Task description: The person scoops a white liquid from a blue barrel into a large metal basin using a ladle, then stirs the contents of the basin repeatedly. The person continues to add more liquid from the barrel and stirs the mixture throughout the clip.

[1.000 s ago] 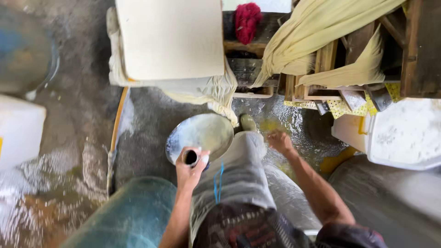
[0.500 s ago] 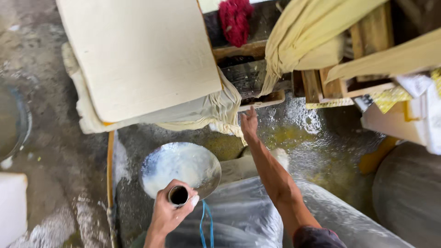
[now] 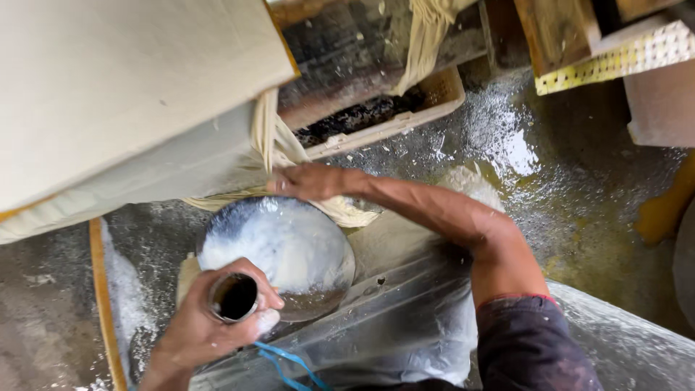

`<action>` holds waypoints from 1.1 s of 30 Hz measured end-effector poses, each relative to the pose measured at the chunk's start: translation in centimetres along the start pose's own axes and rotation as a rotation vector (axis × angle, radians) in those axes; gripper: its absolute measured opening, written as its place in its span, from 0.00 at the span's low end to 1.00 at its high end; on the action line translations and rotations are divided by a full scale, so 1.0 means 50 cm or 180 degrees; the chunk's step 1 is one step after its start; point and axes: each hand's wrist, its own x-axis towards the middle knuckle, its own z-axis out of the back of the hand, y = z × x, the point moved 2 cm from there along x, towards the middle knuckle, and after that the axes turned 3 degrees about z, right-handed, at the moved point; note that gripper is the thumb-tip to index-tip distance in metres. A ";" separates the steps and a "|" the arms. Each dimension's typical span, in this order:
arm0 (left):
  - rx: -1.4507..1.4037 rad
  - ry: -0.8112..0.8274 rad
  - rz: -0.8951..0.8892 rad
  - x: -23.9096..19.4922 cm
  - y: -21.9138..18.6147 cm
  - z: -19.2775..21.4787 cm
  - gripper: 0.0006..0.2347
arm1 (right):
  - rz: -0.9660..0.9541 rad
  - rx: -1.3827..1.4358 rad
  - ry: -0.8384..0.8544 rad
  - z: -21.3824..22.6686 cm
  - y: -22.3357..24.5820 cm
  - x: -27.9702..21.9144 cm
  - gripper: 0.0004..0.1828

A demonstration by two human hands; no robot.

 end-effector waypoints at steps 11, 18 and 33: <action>-0.0324 -0.0287 -0.0720 0.006 0.019 -0.053 0.12 | 0.0565 -0.2207 -0.1907 0.068 -0.324 -0.156 0.28; -0.0510 -0.0715 -0.0451 -0.014 0.033 -0.050 0.12 | -0.0936 -0.2826 -0.2134 0.135 -0.636 -0.285 0.22; -0.0113 -0.0723 -0.0684 -0.029 0.049 -0.053 0.14 | 0.1573 -0.2051 -0.3625 0.093 -0.386 -0.151 0.02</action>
